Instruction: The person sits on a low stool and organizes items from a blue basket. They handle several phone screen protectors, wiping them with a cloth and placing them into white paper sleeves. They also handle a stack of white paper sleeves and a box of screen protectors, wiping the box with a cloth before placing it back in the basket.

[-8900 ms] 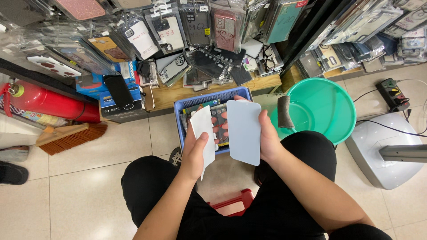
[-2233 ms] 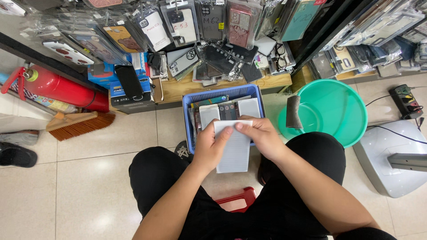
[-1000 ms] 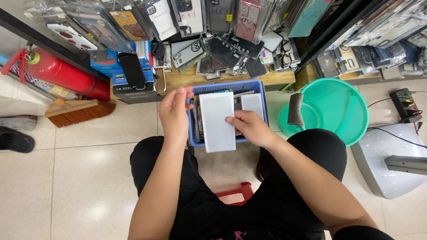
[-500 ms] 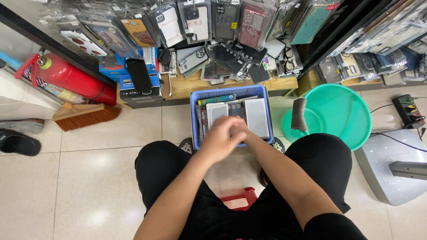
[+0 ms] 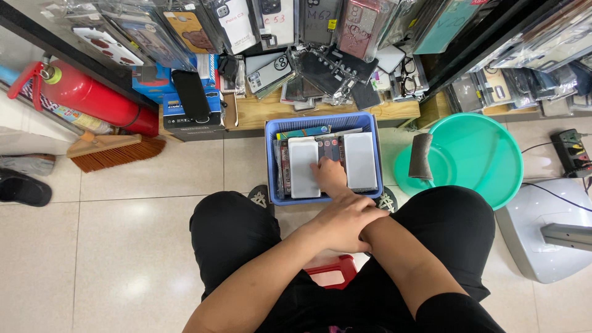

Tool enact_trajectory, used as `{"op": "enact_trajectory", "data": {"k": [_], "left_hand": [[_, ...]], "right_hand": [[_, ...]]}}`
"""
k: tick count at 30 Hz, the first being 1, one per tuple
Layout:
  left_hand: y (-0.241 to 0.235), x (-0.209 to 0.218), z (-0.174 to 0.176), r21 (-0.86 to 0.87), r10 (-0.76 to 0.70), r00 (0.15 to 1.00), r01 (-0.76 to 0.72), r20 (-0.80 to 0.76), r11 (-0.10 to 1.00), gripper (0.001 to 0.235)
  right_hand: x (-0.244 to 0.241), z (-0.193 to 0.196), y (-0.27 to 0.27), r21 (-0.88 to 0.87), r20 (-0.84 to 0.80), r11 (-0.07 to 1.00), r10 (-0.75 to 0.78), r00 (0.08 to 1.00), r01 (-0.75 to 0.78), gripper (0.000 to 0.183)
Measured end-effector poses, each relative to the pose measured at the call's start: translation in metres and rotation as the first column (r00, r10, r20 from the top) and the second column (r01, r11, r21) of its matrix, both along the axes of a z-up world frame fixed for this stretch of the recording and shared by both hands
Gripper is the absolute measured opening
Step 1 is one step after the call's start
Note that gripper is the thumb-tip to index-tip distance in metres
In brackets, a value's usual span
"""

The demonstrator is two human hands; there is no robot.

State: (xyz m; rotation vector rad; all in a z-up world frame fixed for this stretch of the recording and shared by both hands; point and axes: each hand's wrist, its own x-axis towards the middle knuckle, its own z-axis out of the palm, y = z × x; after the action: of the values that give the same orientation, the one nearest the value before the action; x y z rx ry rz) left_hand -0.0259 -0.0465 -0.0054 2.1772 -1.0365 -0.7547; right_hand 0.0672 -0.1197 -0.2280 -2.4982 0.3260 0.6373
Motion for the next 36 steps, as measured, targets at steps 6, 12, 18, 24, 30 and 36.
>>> {"op": "enact_trajectory", "data": {"k": [6, 12, 18, 24, 30, 36], "left_hand": [[-0.003, -0.002, -0.003, -0.046, -0.008, 1.000, 0.008, -0.017, 0.999, 0.075], [-0.020, -0.003, -0.005, -0.057, -0.036, 0.998, 0.038, 0.049, 0.998, 0.071], [-0.025, -0.010, -0.011, -0.058, -0.039, 0.999, 0.041, 0.038, 0.998, 0.071], [-0.019, -0.010, -0.019, -0.069, -0.004, 0.998, 0.009, 0.068, 0.998, 0.067], [-0.010, 0.004, -0.019, -0.042, 0.157, 0.978, -0.152, 0.136, 0.987, 0.049], [0.041, 0.062, 0.015, -0.376, 0.787, 0.573, -0.694, 0.227, 0.614, 0.040]], "right_hand": [[-0.002, 0.074, -0.010, -0.138, 0.166, 0.973, -0.160, 0.973, 0.184, 0.034], [-0.008, 0.047, -0.063, -0.380, 0.055, 0.862, -0.342, 0.938, 0.337, 0.072], [-0.015, 0.053, -0.077, -0.292, 0.085, 0.893, -0.333, 0.939, 0.343, 0.083], [-0.020, 0.069, -0.071, -0.282, 0.146, 0.891, -0.327, 0.934, 0.356, 0.085], [0.005, 0.025, -0.078, -0.041, 0.108, 0.901, -0.425, 0.899, 0.431, 0.038], [0.031, 0.160, -0.041, 0.717, 0.045, 0.589, -0.573, 0.819, 0.373, 0.032]]}}
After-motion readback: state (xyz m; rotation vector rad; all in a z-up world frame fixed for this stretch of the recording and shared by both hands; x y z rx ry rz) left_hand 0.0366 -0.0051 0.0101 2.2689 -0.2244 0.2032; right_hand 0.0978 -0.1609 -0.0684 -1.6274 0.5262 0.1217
